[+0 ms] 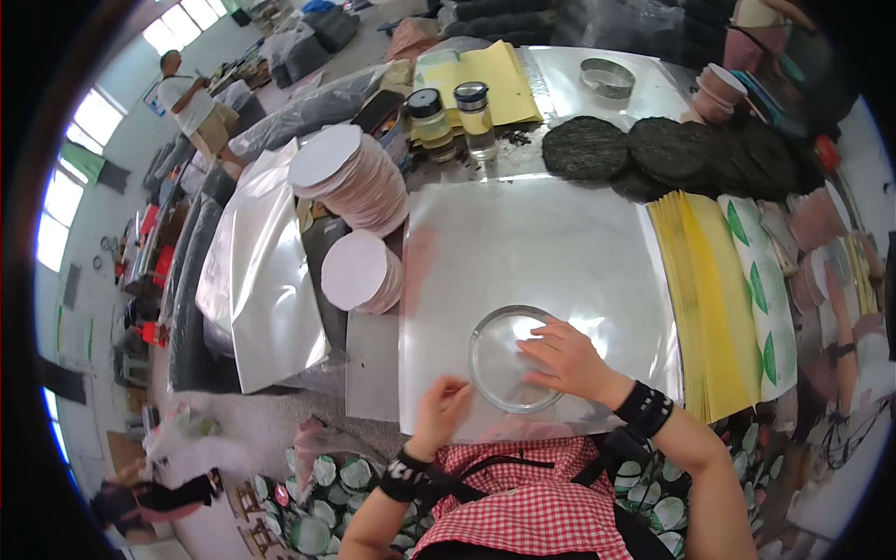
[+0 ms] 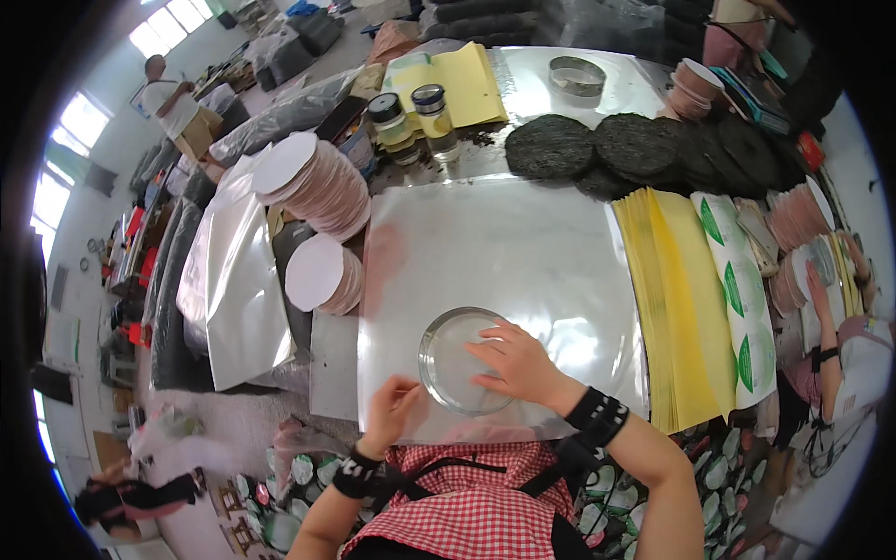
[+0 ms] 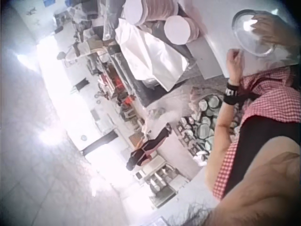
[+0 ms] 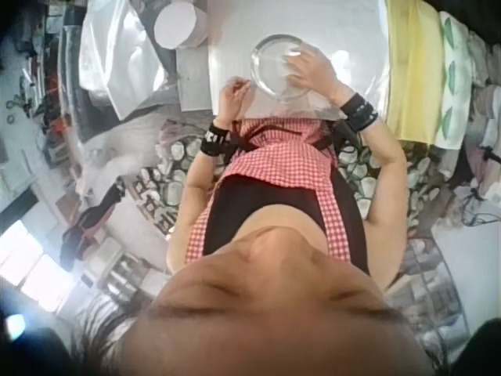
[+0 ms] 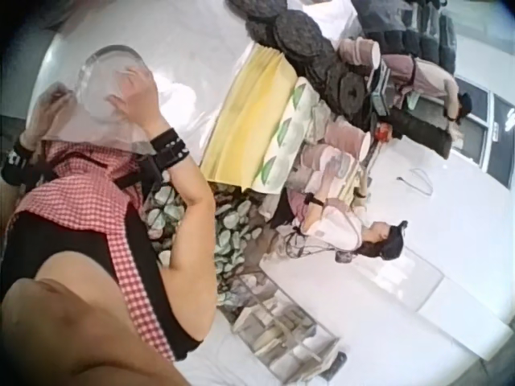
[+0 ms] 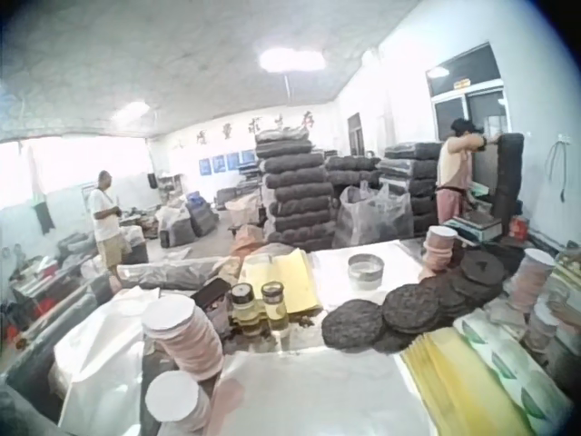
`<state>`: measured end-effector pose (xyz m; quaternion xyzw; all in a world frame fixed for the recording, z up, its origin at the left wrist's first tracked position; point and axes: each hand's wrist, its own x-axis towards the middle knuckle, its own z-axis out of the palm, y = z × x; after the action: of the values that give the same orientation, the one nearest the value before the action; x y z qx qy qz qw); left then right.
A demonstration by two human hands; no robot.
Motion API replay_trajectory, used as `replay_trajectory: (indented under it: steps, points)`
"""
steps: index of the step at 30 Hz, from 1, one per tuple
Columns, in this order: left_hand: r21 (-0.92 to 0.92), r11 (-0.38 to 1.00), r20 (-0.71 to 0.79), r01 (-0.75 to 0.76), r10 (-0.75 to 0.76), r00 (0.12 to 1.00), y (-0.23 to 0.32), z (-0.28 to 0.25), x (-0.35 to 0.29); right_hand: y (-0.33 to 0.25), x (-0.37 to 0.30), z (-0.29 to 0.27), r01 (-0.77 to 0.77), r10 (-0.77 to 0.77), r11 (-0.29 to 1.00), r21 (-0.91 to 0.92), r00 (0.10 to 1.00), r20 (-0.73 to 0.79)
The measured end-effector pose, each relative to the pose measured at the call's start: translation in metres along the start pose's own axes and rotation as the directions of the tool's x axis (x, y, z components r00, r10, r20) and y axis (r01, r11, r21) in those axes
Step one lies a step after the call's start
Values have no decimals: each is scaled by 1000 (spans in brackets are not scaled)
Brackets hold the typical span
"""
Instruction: Wrapping round compressed tea cakes in plastic and foil at a production table.
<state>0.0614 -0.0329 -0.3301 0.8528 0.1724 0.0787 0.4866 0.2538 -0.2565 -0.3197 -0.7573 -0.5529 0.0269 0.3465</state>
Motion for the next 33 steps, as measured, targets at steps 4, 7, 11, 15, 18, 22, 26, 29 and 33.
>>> replay_trajectory:
  steps: [4,7,11,15,18,22,26,29,33]
  points:
    - [257,887,446,-384,244,861,-17,-79,6,-4,-54,-21,-135,132,989,-59,990,-54]
    - [302,843,597,-445,196,777,-18,-71,21,-8,-76,-2,-194,194,980,41,981,1]
    - [267,838,582,-476,253,773,-36,-74,19,-27,-79,-3,-127,135,973,190,990,-30]
    - [284,818,386,-500,380,841,-28,-73,47,-54,-71,9,-73,28,954,291,988,155]
    - [299,782,339,-546,448,827,29,-88,71,-57,-53,32,-190,110,930,316,961,254]
    - [309,642,589,-701,449,672,19,-75,25,3,-33,14,-355,358,934,44,931,-77]
    - [315,708,592,-632,373,714,2,-70,49,14,-31,10,-447,447,893,39,879,-165]
    - [609,693,88,-386,424,901,19,-95,106,-18,-99,24,-331,330,920,-211,943,-39]
    - [876,451,-74,-171,476,876,-32,-123,136,-67,-170,-18,-340,266,896,285,926,267]
